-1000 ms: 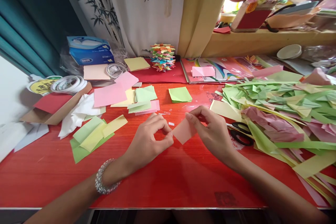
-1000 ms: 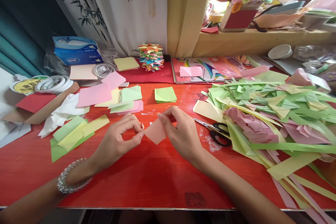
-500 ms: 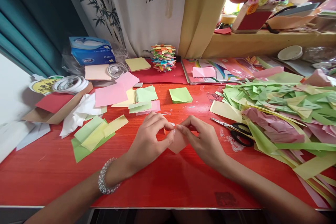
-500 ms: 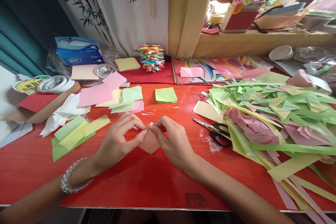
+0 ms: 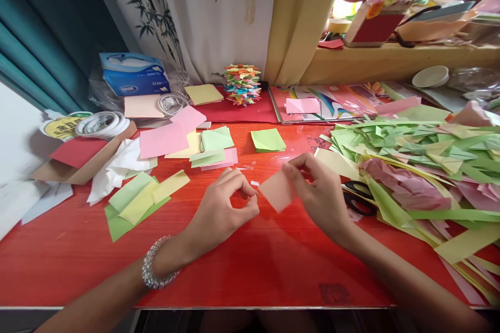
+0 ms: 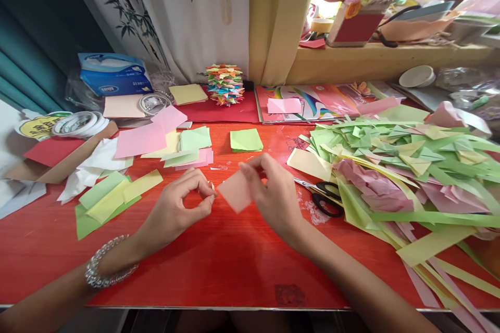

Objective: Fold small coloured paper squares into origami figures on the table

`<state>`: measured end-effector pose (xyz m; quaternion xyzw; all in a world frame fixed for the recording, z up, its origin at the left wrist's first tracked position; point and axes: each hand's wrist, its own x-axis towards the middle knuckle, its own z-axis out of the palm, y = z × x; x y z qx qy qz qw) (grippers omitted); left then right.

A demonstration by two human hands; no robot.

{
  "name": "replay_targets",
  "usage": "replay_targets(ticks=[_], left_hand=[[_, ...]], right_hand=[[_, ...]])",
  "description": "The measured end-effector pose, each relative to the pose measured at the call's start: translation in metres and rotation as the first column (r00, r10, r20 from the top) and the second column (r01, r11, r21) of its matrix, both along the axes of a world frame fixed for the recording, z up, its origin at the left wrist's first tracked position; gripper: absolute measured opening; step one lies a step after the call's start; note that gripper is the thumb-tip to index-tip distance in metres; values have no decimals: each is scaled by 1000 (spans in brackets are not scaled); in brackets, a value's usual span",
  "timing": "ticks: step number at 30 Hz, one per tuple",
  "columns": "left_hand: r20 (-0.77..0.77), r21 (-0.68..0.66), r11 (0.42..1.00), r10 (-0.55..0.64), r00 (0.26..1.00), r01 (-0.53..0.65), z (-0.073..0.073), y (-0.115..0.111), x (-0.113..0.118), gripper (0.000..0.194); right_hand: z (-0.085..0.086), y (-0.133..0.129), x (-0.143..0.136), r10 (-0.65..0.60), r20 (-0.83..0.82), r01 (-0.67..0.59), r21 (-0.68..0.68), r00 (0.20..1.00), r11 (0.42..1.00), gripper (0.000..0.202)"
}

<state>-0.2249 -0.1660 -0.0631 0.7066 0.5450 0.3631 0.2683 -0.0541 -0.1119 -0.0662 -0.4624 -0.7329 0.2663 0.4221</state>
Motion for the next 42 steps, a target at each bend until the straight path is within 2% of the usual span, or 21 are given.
replay_targets(ticks=[3, 5, 7, 9, 11, 13, 15, 17, 21, 24, 28, 30, 32, 35, 38, 42], left_hand=[[-32, 23, 1000, 6, 999, -6, 0, -1, 0, 13], [-77, 124, 992, 45, 996, -35, -1, -1, 0, 7], [-123, 208, 977, 69, 990, -43, -4, -1, 1, 21], [-149, 202, 979, 41, 988, -11, -7, 0, 1, 30], [-133, 151, 988, 12, 991, 8, -9, 2, 1, 23], [-94, 134, 990, 56, 994, -43, -9, 3, -1, 18], [-70, 133, 984, 126, 989, -116, -9, 4, -1, 19], [-101, 162, 978, 146, 984, -129, -10, 4, -1, 22], [-206, 204, 979, 32, 978, 11, -12, 3, 2, 36], [-81, 55, 998, -18, 997, 22, -10, 1, 2, 35], [157, -91, 989, 132, 979, -119, -4, 2, -2, 28], [250, -111, 982, 174, 953, -150, -3, 3, -4, 24], [311, -144, 982, 165, 936, -126, -3, 4, -5, 20], [311, -174, 979, 157, 937, -106, -4, 4, -3, 17], [259, -154, 985, 117, 959, -78, -3, 4, -1, 15], [205, -156, 988, 40, 978, -8, 0, 2, -1, 14]], right_hand=[[2, 6, 4, -54, -58, 54, -3, 997, 999, 19], [-2, 5, 2, -19, -73, 12, -88, 997, 996, 20], [-6, 1, -2, 52, -110, -75, -219, 993, 973, 21], [-8, -2, -5, 147, -200, -211, -357, 969, 910, 20], [-5, -3, -6, 233, -338, -376, -461, 912, 804, 21], [1, -2, -5, 262, -455, -494, -526, 851, 692, 40], [6, 0, -2, 245, -504, -528, -555, 828, 643, 56], [6, 1, -2, 237, -491, -508, -545, 838, 667, 57], [-2, -4, -4, 254, -350, -398, -444, 902, 803, 51], [-4, -6, -4, 291, -221, -356, -365, 931, 860, 53], [4, 0, 2, 276, -99, -294, -302, 956, 907, 40], [9, 5, 6, 271, -75, -280, -348, 960, 895, 30], [12, 8, 7, 310, -97, -321, -430, 946, 844, 27], [12, 8, 6, 364, -144, -386, -494, 920, 779, 26], [9, 4, 4, 407, -120, -411, -482, 906, 773, 25], [9, 0, 2, 429, -47, -407, -422, 902, 810, 23]])
